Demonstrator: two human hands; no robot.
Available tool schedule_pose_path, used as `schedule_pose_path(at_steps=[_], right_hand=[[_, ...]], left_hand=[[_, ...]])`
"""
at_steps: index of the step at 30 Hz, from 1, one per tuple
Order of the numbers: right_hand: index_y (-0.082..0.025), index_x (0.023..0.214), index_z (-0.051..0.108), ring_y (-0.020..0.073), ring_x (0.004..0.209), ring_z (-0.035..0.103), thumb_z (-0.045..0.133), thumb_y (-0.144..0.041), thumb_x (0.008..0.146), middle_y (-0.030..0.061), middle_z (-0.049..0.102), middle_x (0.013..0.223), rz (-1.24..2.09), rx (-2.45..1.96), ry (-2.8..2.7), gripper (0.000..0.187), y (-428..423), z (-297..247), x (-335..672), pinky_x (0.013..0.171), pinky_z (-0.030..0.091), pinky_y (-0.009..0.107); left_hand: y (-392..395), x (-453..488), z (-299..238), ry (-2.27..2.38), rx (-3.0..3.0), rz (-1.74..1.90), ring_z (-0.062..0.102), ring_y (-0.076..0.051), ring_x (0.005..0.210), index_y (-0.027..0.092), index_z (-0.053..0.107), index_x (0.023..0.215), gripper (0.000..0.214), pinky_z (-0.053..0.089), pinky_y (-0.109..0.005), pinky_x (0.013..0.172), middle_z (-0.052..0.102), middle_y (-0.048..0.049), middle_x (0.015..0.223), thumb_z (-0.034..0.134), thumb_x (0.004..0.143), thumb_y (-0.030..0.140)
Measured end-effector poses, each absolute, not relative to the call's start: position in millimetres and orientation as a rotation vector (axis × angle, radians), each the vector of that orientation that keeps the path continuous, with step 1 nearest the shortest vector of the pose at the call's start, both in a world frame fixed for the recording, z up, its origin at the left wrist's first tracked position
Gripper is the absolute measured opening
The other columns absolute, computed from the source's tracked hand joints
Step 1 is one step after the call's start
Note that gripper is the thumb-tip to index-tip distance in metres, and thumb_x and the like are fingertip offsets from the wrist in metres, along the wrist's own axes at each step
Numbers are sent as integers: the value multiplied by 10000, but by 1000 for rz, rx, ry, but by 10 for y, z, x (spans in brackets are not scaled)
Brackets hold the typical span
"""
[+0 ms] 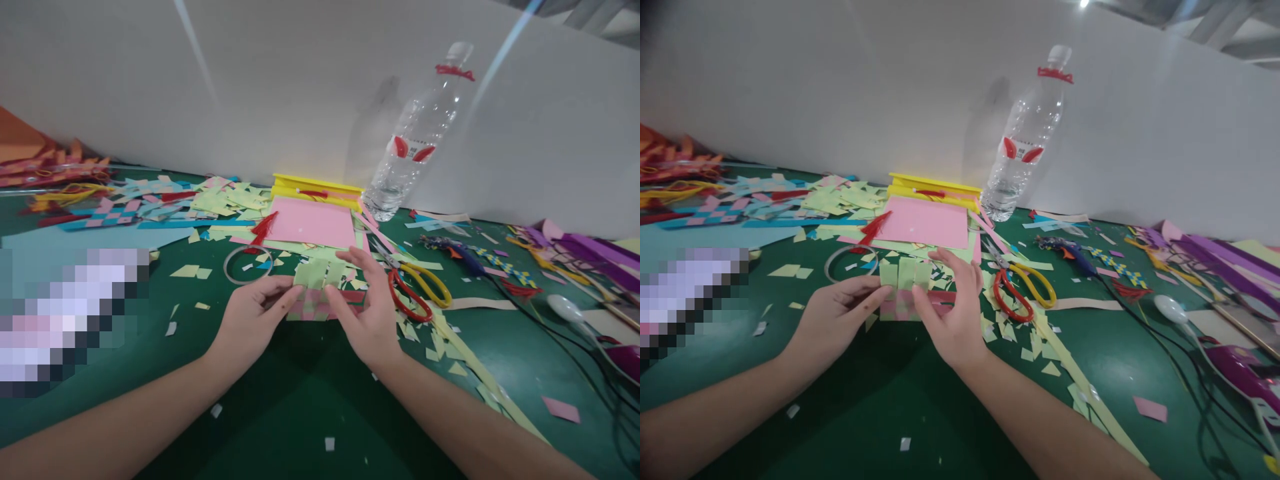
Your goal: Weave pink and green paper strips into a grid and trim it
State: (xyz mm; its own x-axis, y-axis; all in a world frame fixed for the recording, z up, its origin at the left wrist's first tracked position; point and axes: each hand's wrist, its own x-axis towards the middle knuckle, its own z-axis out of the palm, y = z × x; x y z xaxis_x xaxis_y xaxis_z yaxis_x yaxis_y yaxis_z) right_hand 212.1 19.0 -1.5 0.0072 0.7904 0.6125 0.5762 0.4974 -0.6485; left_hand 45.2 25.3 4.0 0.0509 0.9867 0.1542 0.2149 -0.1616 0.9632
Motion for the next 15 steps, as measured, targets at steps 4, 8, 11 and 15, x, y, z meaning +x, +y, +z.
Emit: schedule_pose_path(at_steps=[4,8,11,15], right_hand=[[-280,1208,445,239,1215,447,496,-176,843,51,547,1244,-31,-1074,-1777,383,161,7,2112,1079,211,509],[-285,1154,499,224,1200,457,472,-119,841,12,629,1120,-168,-1038,-1814,355,157,-1,2113,1098,171,492],[-270,1103,529,217,1141,487,499,-100,831,9,653,1019,-231,-994,-1775,322,177,-17,2118,1072,232,482],[-267,1007,541,202,1055,525,549,-91,809,-8,653,900,-277,-956,-1722,265,201,-17,2113,1050,264,477]], left_hand=[[235,458,50,1244,1575,1193,589,-170,566,226,702,675,163,477,-233,552,628,-1,589,614,737,349],[208,447,33,1260,1710,1166,603,-165,596,219,719,755,172,483,-218,565,671,-7,654,587,758,331],[194,439,27,1269,1810,1132,598,-156,573,192,719,778,192,486,-216,562,680,-11,648,562,760,302],[191,447,38,1238,1818,1124,581,-134,531,191,699,750,192,464,-195,510,677,-1,639,546,781,303]])
